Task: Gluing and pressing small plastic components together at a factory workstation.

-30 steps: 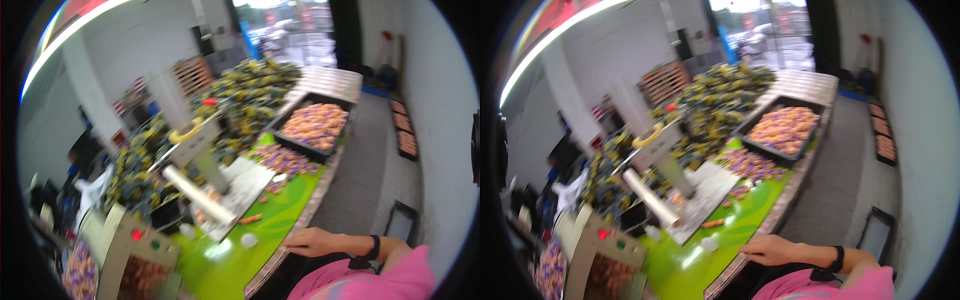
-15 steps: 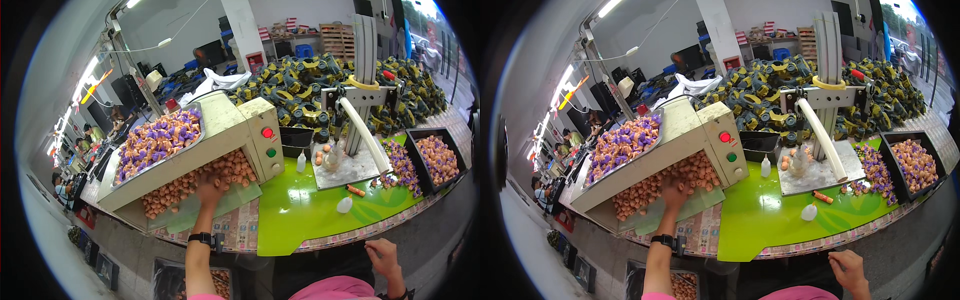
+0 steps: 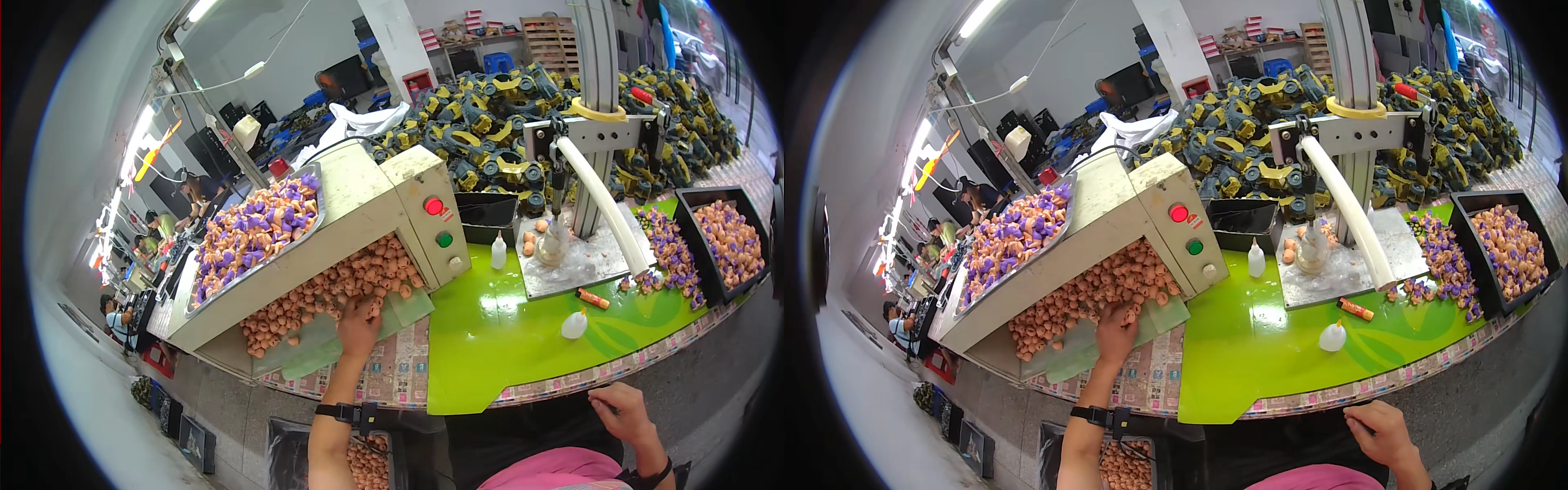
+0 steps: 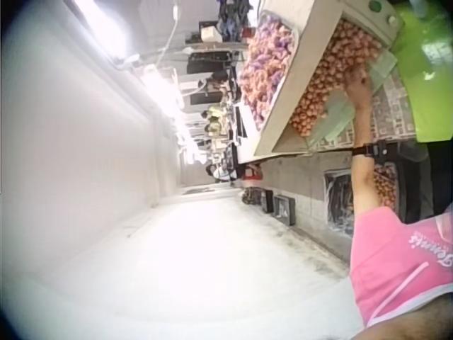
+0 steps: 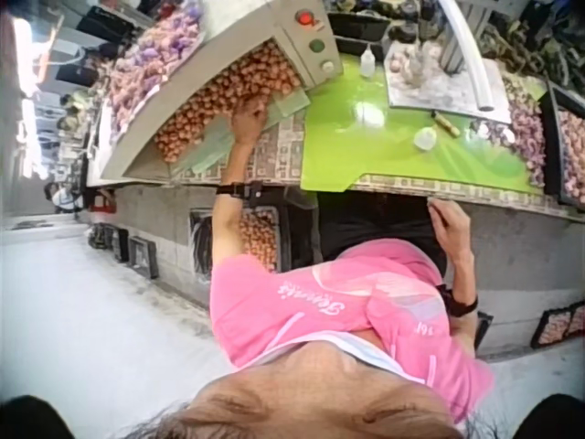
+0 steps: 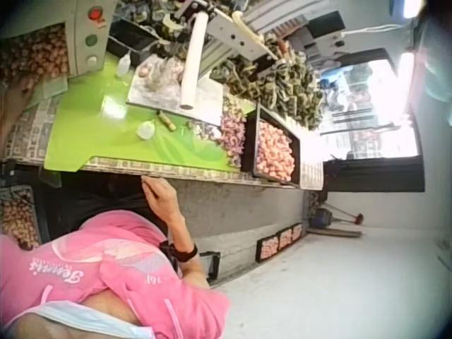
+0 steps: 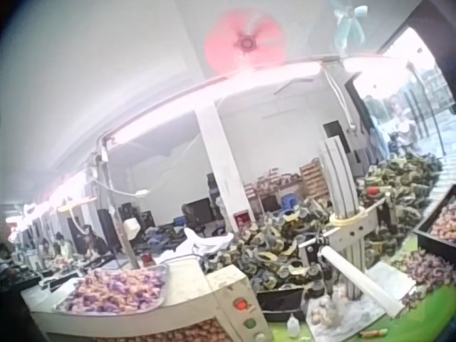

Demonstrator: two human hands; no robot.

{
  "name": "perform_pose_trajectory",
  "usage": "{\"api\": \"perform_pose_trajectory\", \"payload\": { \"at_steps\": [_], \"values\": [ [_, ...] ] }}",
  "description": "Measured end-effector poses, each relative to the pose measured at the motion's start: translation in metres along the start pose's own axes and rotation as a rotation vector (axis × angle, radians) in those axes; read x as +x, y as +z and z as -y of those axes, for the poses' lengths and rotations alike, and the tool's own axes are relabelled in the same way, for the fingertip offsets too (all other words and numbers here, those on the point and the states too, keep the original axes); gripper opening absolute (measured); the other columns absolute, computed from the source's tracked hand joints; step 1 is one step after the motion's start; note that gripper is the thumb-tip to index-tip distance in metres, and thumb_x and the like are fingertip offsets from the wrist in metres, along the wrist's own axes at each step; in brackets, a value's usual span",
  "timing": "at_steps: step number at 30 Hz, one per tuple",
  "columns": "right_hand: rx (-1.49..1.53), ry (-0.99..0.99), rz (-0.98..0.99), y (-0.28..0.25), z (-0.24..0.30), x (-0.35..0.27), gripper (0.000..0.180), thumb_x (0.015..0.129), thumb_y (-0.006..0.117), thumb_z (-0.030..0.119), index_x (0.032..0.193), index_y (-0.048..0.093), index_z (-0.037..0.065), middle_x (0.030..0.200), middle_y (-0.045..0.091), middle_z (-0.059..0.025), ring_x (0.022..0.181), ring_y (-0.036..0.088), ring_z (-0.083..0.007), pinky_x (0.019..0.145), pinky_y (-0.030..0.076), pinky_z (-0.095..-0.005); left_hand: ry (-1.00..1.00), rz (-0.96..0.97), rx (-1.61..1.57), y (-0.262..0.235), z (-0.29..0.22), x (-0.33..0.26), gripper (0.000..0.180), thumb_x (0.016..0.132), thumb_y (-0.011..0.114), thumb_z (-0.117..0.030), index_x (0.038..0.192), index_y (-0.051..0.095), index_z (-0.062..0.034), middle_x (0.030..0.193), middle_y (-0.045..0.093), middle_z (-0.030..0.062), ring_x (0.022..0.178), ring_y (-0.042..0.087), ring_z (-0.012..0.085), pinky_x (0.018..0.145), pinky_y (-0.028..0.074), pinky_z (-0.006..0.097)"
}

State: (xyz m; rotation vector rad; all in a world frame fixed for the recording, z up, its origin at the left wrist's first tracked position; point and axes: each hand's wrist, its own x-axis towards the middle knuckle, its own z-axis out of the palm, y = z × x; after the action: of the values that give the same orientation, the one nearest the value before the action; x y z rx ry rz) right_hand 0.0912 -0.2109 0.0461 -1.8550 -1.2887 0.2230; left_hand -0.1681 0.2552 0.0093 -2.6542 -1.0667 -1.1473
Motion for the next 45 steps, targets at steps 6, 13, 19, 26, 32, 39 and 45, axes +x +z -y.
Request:
{"api": "perform_pose_trajectory", "payload": {
  "at_steps": [6,13,19,26,32,39,45],
  "values": [
    [0.017,-0.004,0.022,0.008,-0.019,-0.006,0.015,0.077,0.069,0.003,0.092,0.069,0.002,0.082,0.068,-0.012,0.072,0.065,-0.0281,0.066,0.051,-0.0356,-0.164,0.104,-0.127,0.004,-0.019,0.005,0.027,0.073,0.072,-0.008,0.1,0.068,-0.0056,0.107,0.061,0.0118,0.096,0.061,0.0304,0.082,0.05,0.04],
    [0.063,0.004,-0.018,0.003,-0.031,-0.008,0.015,0.076,0.07,0.003,0.091,0.069,0.002,0.081,0.068,-0.0119,0.072,0.064,-0.028,0.065,0.051,-0.0356,-0.125,0.064,-0.401,0.023,-0.107,0.004,0.027,0.071,0.071,-0.003,0.098,0.068,-0.0047,0.105,0.06,0.0114,0.091,0.062,0.0285,0.077,0.05,0.034],
    [0.092,-0.032,0.011,-0.011,-0.045,-0.009,0.018,0.077,0.07,0.005,0.095,0.069,0.003,0.082,0.068,-0.0112,0.072,0.065,-0.0274,0.065,0.051,-0.035,0.014,0.306,-0.288,0.042,-0.171,-0.004,0.027,0.071,0.073,-0.013,0.097,0.069,-0.0097,0.101,0.059,0.0091,0.092,0.06,0.0284,0.076,0.051,0.038],
    [0.05,-0.154,0.056,-0.022,-0.058,0.016,0.022,0.08,0.07,0.008,0.102,0.067,0.006,0.084,0.067,-0.0102,0.074,0.065,-0.0279,0.065,0.052,-0.0368,0.191,0.382,-0.159,0.03,-0.176,0.003,0.041,0.068,0.08,-0.02,0.105,0.065,-0.0127,0.105,0.057,0.0113,0.091,0.058,0.0312,0.074,0.05,0.041],
    [0.088,-0.15,-0.117,-0.002,-0.07,0.059,0.026,0.083,0.067,0.01,0.108,0.065,0.006,0.091,0.065,-0.0122,0.082,0.063,-0.0304,0.072,0.051,-0.0382,0.195,0.393,-0.267,0.046,-0.177,-0.015,0.04,0.07,0.08,-0.014,0.105,0.062,-0.0059,0.105,0.052,0.0131,0.087,0.058,0.0295,0.072,0.049,0.04],
    [0.127,-0.046,-0.09,0.033,-0.068,0.093,0.065,0.08,0.073,0.02,0.136,0.043,0.006,0.125,0.052,-0.0187,0.115,0.049,-0.0361,0.098,0.04,-0.0417,-0.136,0.384,-0.607,0.033,-0.199,-0.035,0.034,0.069,0.08,-0.009,0.097,0.062,-0.0039,0.11,0.047,0.0112,0.079,0.057,0.0225,0.071,0.05,0.036],
    [0.215,0.111,-0.011,0.051,-0.076,0.1,0.072,0.076,0.076,0.02,0.136,0.041,0.002,0.125,0.052,-0.0204,0.116,0.047,-0.0373,0.101,0.037,-0.0445,-0.147,0.234,-0.656,0.04,-0.211,-0.045,0.018,0.089,0.067,-0.019,0.083,0.057,-0.0047,0.083,0.052,0.0079,0.069,0.052,0.0167,0.046,0.039,0.025]
  ]
}}
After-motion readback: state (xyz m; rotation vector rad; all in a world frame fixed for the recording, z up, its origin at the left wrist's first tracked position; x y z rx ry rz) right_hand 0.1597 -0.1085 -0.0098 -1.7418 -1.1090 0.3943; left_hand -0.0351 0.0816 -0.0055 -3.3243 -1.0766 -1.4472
